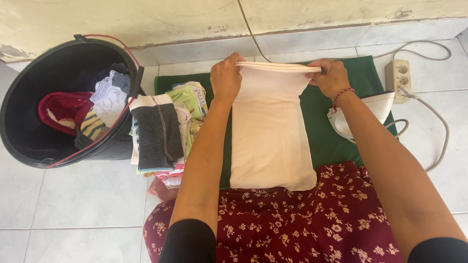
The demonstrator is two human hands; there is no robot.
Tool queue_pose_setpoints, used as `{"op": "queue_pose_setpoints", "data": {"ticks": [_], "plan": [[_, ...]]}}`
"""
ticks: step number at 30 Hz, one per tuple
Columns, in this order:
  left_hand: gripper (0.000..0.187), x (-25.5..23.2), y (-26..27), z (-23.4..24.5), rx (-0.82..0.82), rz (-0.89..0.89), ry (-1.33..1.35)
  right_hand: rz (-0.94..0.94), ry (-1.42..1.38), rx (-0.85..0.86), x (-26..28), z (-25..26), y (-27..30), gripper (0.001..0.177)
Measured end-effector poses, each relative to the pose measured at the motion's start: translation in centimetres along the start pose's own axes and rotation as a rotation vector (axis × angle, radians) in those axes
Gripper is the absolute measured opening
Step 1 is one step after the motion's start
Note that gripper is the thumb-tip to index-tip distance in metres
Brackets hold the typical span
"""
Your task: The person irons several small clothing items one by one on a green mat, including a light green top, a white ribbed top, striped socks, and a beige garment. Each item is smoothed, ironed, folded, and stacked on a growing pile.
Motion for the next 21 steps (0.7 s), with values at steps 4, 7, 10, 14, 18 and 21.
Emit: {"op": "queue_pose_setpoints", "data": {"ticks": [4, 7, 10, 14, 18, 21], "plan": [[0.016, 0.5, -1.5, -0.2, -0.013, 0.038, -0.016, 0.056, -0.128, 0.004, -0.1, 0.2, -1.8, 0.026], [0.018, 0.7, -1.0, -0.1, -0.031, 0.045, 0.035, 0.054, -0.212, 0.049, -1.0, -0.2, -1.8, 0.031], [0.021, 2.0, 2.8, -1.7, 0.146, 0.077, -0.045, 0.012, -0.154, 0.158, -3.0, -1.6, -0.2, 0.031], [0.027, 3.2, 11.7, -4.9, 0.294, 0.03, -0.194, -0.139, 0.142, 0.285, -9.2, -5.4, 5.7, 0.036], [0.025, 4.6, 18.3, -7.4, 0.381, 0.079, -0.185, -0.186, 0.369, 0.4, -13.3, -10.0, 9.7, 0.04], [0.018, 5.2, 21.2, -7.7, 0.34, 0.153, -0.162, -0.241, 0.421, 0.406, -15.9, -10.6, 10.5, 0.046]]}}
Point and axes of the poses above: each hand's wrist, its own y-axis away from the middle knuckle, its own z-axis out of the back of the hand, x = y × z, the point moved 10 cm from there along -y, towards the middle knuckle, and after that the axes turned 10 degrees about x, right-handed, at the moved point
